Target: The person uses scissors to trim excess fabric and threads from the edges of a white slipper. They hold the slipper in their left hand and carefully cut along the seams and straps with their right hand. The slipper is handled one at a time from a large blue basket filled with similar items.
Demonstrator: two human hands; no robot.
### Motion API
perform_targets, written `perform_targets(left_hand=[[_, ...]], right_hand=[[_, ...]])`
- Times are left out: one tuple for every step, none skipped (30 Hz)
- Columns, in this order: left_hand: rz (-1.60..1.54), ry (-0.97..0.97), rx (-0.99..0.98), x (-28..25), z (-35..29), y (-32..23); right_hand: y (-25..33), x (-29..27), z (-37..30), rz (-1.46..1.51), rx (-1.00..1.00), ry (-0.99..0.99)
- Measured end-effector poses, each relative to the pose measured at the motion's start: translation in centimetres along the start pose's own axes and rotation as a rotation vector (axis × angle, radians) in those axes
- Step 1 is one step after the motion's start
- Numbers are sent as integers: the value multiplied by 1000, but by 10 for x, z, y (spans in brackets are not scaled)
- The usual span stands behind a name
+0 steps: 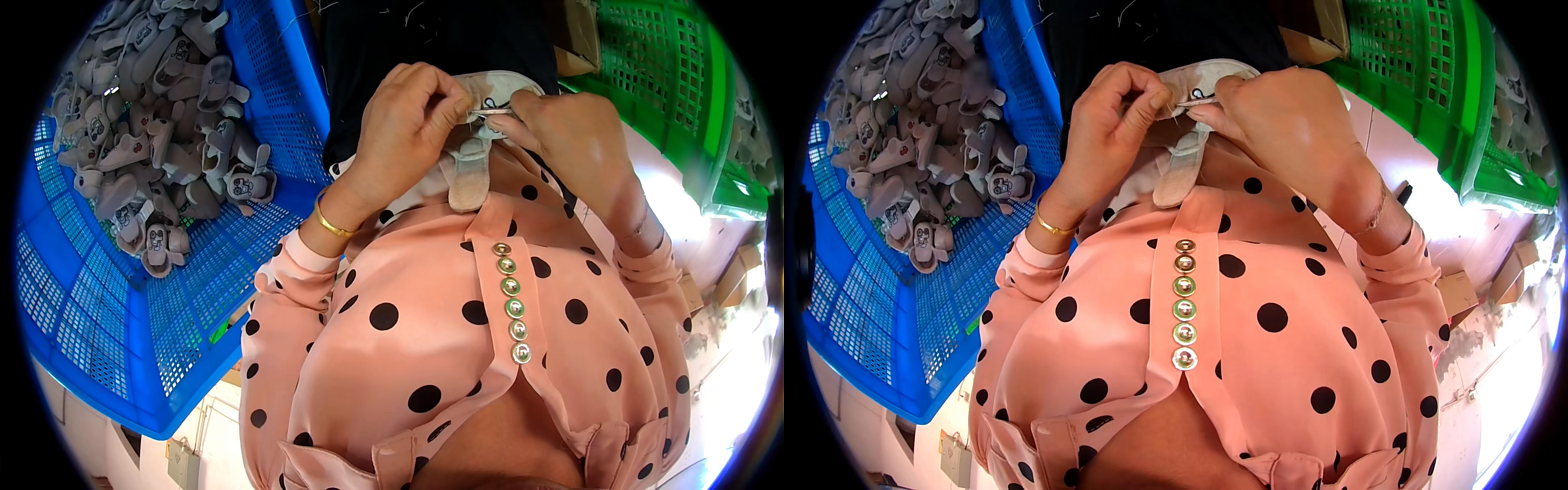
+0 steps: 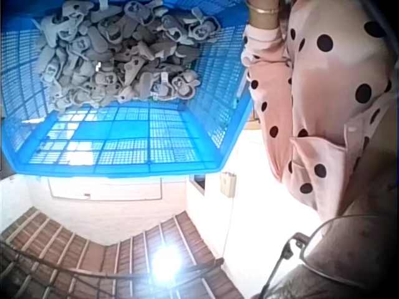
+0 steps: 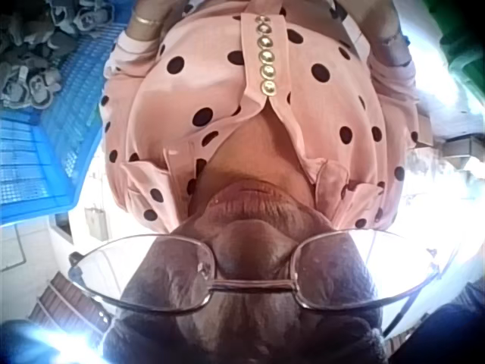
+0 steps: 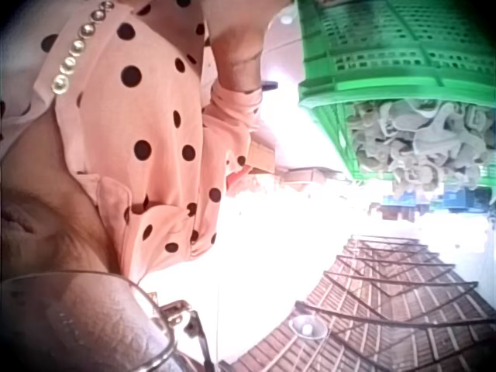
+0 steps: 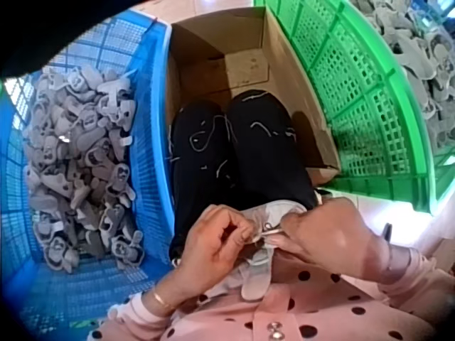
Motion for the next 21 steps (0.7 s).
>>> perform_targets(left_hand=[[-159, -6, -124, -3, 1, 6], [-318, -13, -248, -7, 2, 11], [-478, -21, -372, -9, 0, 17], [-467, -167, -259, -23, 6, 21], [-387, -243, -175, -37, 10, 23], [-307, -318, -91, -54, 14, 24], [185, -408, 73, -73, 16, 19], [680, -480, 237, -79, 16, 11], [762, -552, 192, -80, 15, 11], [670, -427, 222, -75, 16, 11], [576, -304, 251, -70, 14, 10], [481, -180, 280, -65, 10, 6], [498, -28, 243, -53, 5, 0], [576, -18, 270, -45, 1, -9], [547, -24, 295, -37, -2, -7], [520, -32, 313, -32, -6, -5], [484, -63, 304, -31, -6, -4], [449, -95, 294, -30, -5, -4], [410, -126, 287, -30, -5, -2], [342, -110, 264, -28, -4, 2], [274, -94, 241, -25, -4, 7]], right_hand=[[-1, 0, 1, 26, -6, -11], [-2, 3, 2, 51, -13, -22], [-2, 5, 3, 77, -21, -32], [-5, 8, 3, 108, 12, -46], [-9, 12, 2, 142, 43, -62], [-12, 14, 0, 175, 74, -78], [-13, 15, 0, 222, 86, -99], [-14, 15, 0, 268, 99, -120], [-15, 14, -1, 314, 113, -141], [-17, 14, -2, 376, 122, -142], [-19, 13, -2, 438, 132, -143], [-19, 12, -3, 500, 142, -144], [-17, 10, -3, 511, 155, -165], [-14, 9, -3, 523, 167, -188], [-12, 8, -2, 534, 180, -210], [-7, 9, 2, 500, 147, -194], [-3, 10, 5, 465, 114, -178], [1, 11, 7, 431, 81, -161], [0, 12, 9, 427, 55, -179], [-2, 16, 11, 423, 29, -197], [-3, 17, 12, 420, 3, -214]])
Point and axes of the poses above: each hand's wrist, its own z-axis towards the middle knuckle, its own x-axis out of the palm, y = z × x, the point moved 6 cm from there along z, towards the middle knuckle, and after that the axes turned 11 degrees about z, right-handed, at the moved point
